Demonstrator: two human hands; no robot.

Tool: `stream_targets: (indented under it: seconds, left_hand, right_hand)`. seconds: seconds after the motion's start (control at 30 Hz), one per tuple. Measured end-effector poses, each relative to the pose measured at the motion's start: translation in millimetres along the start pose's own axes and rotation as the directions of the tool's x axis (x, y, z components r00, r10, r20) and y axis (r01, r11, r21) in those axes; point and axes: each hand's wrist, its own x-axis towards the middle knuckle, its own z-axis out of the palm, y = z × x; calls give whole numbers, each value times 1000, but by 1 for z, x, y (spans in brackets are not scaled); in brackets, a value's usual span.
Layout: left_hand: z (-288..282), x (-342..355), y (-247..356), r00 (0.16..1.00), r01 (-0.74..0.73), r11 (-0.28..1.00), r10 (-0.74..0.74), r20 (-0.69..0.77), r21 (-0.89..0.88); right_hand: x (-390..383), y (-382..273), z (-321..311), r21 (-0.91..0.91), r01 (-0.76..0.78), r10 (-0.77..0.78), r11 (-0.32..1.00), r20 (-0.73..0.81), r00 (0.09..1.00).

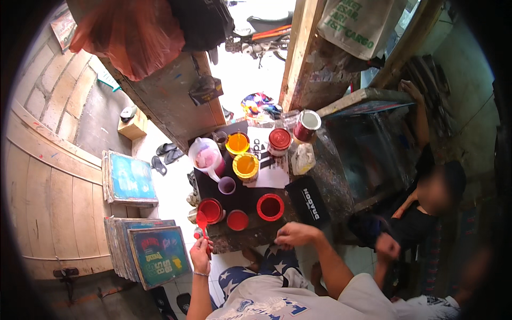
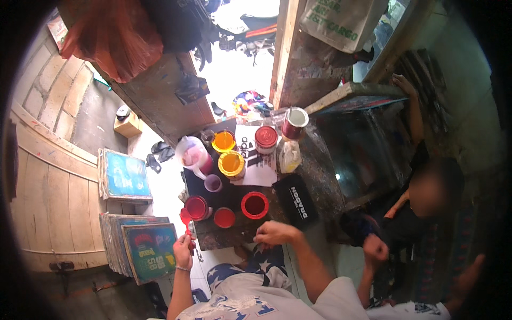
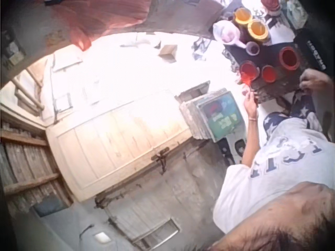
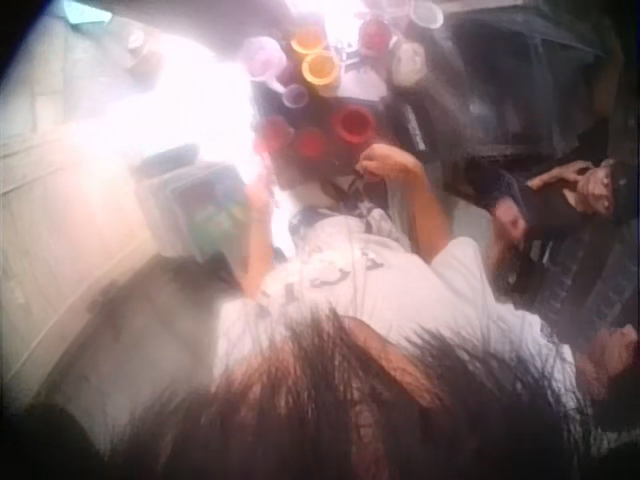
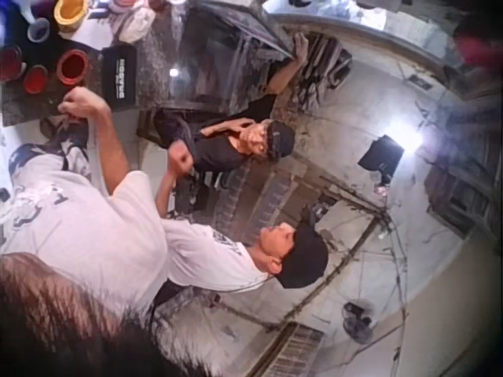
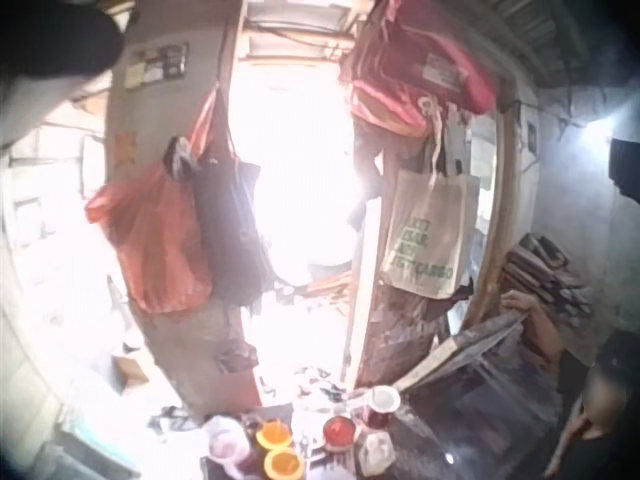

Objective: The person mixes red ink in a container by hand using a plastic spoon and adding liquid from a plastic bottle.

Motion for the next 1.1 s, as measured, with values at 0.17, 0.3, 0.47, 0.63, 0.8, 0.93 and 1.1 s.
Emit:
stream_targets:
  seconds: [0.17,0.3,0.47,0.63,0.8,0.93,1.1]
  left_hand:
    - [-4,-2,1,999,2,1000,-1,-54,8]
    - [5,3,-4,995,31,999,-34,-92,-39]
    - [11,-3,2,980,75,996,-63,-191,55]
    - [16,-15,6,950,67,997,-77,-304,-43]
    - [29,-20,10,915,111,987,-146,-377,-113]
    - [27,-21,5,889,124,986,-159,-428,-110]
    - [53,-19,30,891,239,954,-142,-431,179]
  right_hand:
    - [39,-49,-114,-287,268,-365,919,-369,855]
    - [98,-69,-241,-348,292,-454,891,-682,573]
    - [210,-72,-375,-296,140,-321,945,-754,573]
    - [294,-76,-443,-269,-54,-151,961,-682,716]
    - [350,-34,-519,-170,-154,-44,973,-796,604]
    - [383,-11,-539,-308,-292,-85,905,-805,588]
    - [422,-6,-535,-266,-420,90,868,-748,658]
